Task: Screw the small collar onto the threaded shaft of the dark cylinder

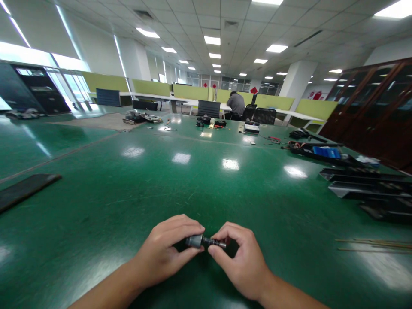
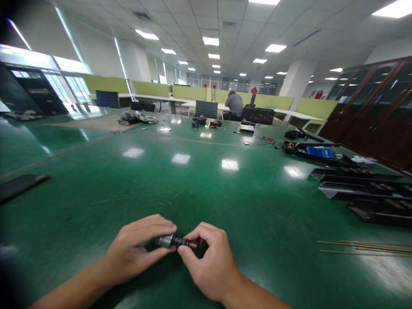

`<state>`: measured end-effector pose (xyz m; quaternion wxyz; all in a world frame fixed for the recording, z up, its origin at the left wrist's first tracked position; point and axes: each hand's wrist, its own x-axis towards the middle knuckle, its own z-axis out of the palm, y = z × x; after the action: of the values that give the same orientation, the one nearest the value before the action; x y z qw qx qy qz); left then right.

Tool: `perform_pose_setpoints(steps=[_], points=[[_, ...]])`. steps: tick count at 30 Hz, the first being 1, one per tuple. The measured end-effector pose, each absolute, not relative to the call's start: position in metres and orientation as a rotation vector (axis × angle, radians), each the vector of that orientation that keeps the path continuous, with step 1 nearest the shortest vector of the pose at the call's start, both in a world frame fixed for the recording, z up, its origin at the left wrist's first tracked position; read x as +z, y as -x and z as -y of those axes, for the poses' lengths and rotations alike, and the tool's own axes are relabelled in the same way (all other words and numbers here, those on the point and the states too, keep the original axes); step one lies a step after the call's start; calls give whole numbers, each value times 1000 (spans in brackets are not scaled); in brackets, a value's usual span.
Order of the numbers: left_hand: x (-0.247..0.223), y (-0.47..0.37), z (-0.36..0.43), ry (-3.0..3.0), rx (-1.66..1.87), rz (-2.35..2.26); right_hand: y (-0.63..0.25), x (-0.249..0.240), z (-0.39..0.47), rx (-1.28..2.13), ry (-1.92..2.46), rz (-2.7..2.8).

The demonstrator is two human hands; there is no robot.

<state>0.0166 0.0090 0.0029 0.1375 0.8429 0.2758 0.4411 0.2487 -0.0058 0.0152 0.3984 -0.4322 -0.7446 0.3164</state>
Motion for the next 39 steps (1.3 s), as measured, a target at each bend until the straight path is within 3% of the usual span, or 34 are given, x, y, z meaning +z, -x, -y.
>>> perform_pose_setpoints(steps=[39], points=[[8, -7, -12, -2463, 1315, -872, -250, 16, 4, 768, 1114, 1805]])
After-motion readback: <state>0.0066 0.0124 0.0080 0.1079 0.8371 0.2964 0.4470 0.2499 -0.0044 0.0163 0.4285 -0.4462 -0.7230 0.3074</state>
